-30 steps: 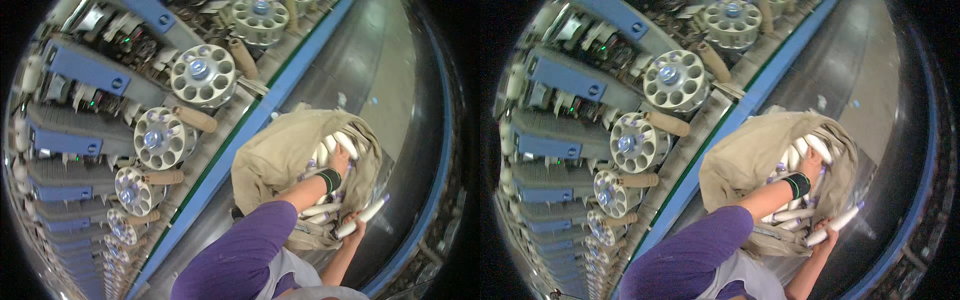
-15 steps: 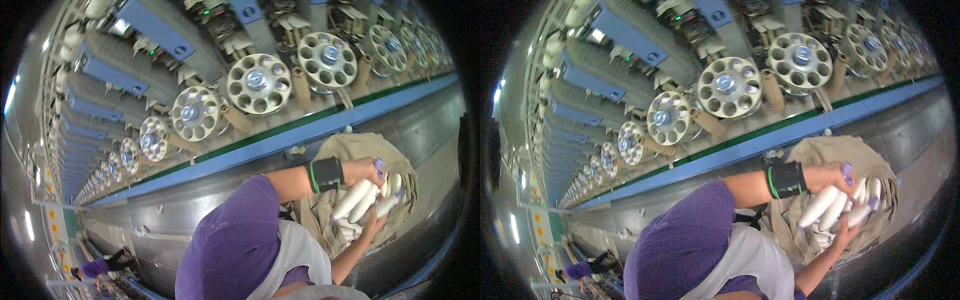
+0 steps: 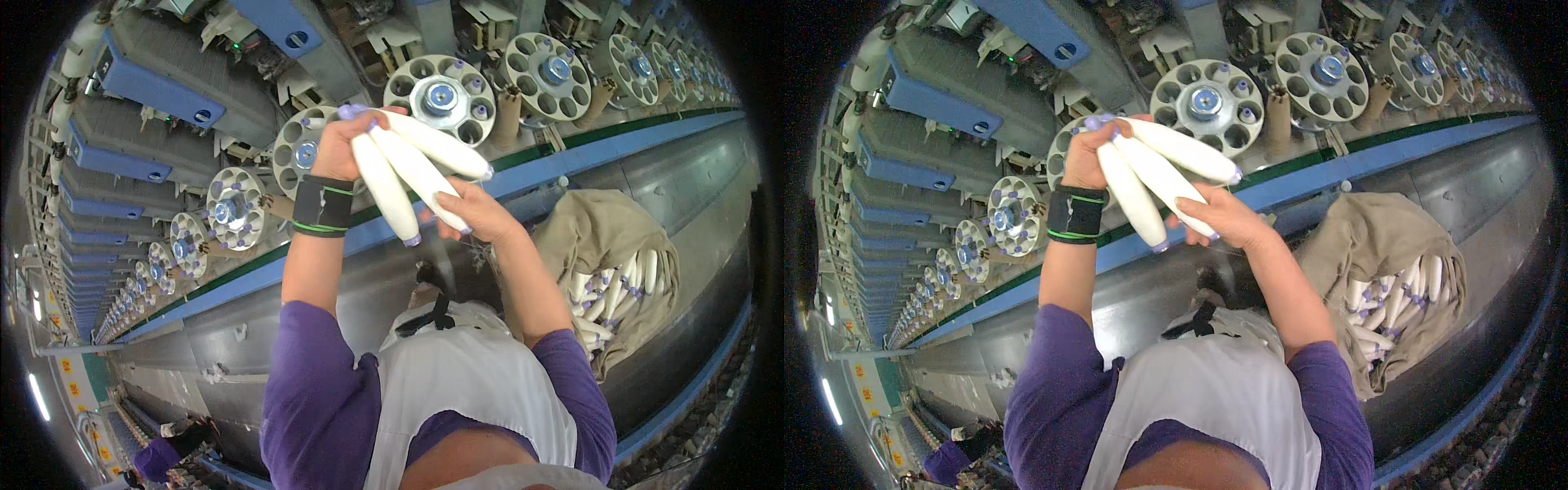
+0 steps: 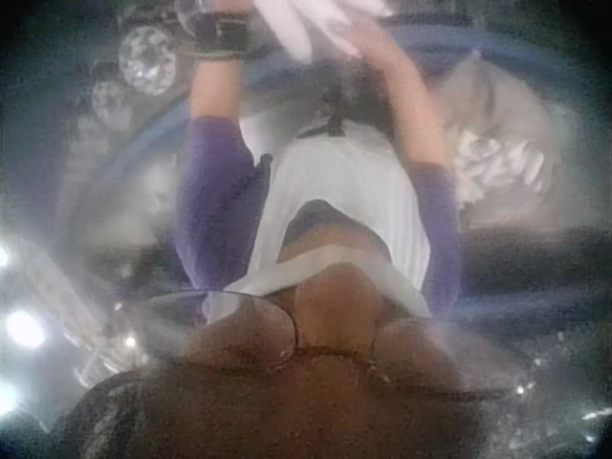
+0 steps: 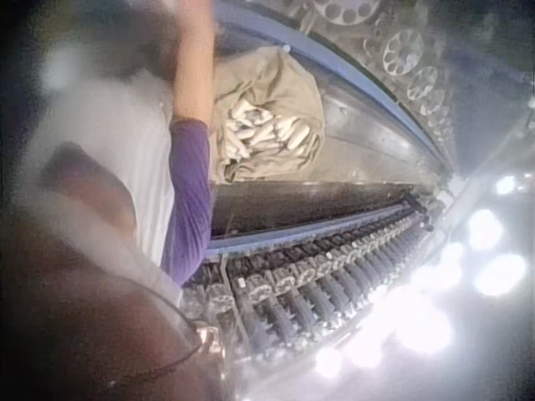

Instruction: The person repeatedly picks white cylindrical spools from a cloth sack and places them into slots on rotating circular holders mounted on a machine. The person walks along the machine, handling spools in small batches and inserting them one by one.

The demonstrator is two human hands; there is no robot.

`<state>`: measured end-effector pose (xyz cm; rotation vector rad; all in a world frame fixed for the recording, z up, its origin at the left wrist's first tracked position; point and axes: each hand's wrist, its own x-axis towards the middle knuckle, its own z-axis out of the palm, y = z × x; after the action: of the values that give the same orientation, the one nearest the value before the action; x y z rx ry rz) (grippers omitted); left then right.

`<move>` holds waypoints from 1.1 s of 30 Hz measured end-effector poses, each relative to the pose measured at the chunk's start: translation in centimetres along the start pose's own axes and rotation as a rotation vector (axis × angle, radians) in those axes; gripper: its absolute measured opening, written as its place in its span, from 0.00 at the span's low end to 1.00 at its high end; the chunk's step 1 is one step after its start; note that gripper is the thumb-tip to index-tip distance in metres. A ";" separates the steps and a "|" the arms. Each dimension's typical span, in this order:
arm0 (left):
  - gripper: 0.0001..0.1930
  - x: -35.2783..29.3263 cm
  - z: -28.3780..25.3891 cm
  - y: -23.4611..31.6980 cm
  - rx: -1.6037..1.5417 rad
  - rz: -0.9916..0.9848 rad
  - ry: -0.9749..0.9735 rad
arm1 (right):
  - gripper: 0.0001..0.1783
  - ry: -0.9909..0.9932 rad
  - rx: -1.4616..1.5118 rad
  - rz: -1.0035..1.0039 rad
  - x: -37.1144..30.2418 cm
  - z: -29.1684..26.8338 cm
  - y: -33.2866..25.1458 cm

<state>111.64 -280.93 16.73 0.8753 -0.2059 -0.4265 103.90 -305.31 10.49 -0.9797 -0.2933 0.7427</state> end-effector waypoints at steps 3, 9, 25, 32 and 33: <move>0.13 -1.8 -2.2 3.7 -0.110 0.092 0.078 | 0.12 0.209 -0.173 0.166 -1.5 -2.4 1.7; 0.13 -6.6 -8.5 10.1 -0.037 0.254 0.158 | 0.06 1.384 0.308 -0.511 -20.6 -12.4 1.2; 0.13 -4.3 -9.5 9.3 -0.121 0.315 0.165 | 0.09 0.479 0.284 -0.423 -0.8 -3.8 -0.4; 0.10 -3.9 -9.4 8.3 0.064 0.279 0.129 | 0.18 0.328 0.175 -0.296 5.3 -1.5 -2.8; 0.10 -3.3 -8.8 7.6 0.084 0.264 0.114 | 0.16 0.252 0.296 -0.259 7.7 -0.5 -2.2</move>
<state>113.81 -269.00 17.08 0.9374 -0.2318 -0.1218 110.71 -301.10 11.35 -0.7270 -0.0837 0.4058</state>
